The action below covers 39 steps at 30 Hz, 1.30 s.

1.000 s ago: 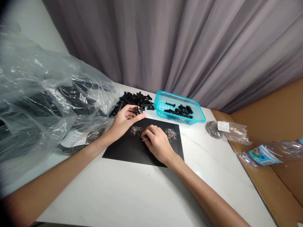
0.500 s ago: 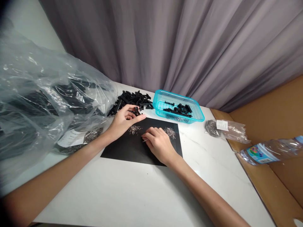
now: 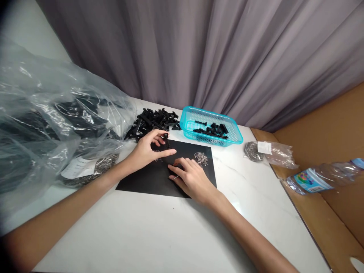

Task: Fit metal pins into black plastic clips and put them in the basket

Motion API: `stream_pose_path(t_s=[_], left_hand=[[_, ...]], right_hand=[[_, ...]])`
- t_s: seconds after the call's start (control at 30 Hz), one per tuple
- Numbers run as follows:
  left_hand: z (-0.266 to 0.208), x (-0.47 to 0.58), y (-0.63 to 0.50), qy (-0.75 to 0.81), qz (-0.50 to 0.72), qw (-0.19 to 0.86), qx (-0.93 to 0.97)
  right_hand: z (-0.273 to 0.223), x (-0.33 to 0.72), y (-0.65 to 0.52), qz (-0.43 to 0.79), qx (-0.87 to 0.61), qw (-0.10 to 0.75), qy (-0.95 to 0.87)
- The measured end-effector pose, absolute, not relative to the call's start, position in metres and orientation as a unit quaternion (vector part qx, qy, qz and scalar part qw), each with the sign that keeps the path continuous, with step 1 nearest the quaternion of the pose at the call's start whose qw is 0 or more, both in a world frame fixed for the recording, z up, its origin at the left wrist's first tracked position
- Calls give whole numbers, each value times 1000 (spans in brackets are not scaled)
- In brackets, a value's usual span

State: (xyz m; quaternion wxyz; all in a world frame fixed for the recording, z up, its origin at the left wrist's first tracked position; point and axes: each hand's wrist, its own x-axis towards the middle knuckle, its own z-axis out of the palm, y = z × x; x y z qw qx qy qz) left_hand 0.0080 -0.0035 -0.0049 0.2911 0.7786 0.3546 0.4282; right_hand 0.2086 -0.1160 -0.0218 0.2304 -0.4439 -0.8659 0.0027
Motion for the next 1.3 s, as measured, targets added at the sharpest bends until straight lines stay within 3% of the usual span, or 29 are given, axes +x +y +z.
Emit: stream_pose_path(t_s=[0.27, 0.57, 0.73, 1.0, 1.3], left_hand=[[-4, 5, -5, 263, 365, 164, 878], [1, 10, -20, 191, 360, 145, 901], [5, 14, -27, 181, 375, 138, 898], [4, 16, -30, 195, 366, 147, 898], [6, 16, -34, 197, 361, 150, 899]], right_hand=[[-14, 222, -113, 131, -477, 396, -774], [-5, 230, -117, 362, -505, 500, -603], [0, 228, -118, 420, -483, 507, -577], [1, 228, -122, 426, -493, 499, -571], [2, 226, -124, 306, -499, 473, -659]])
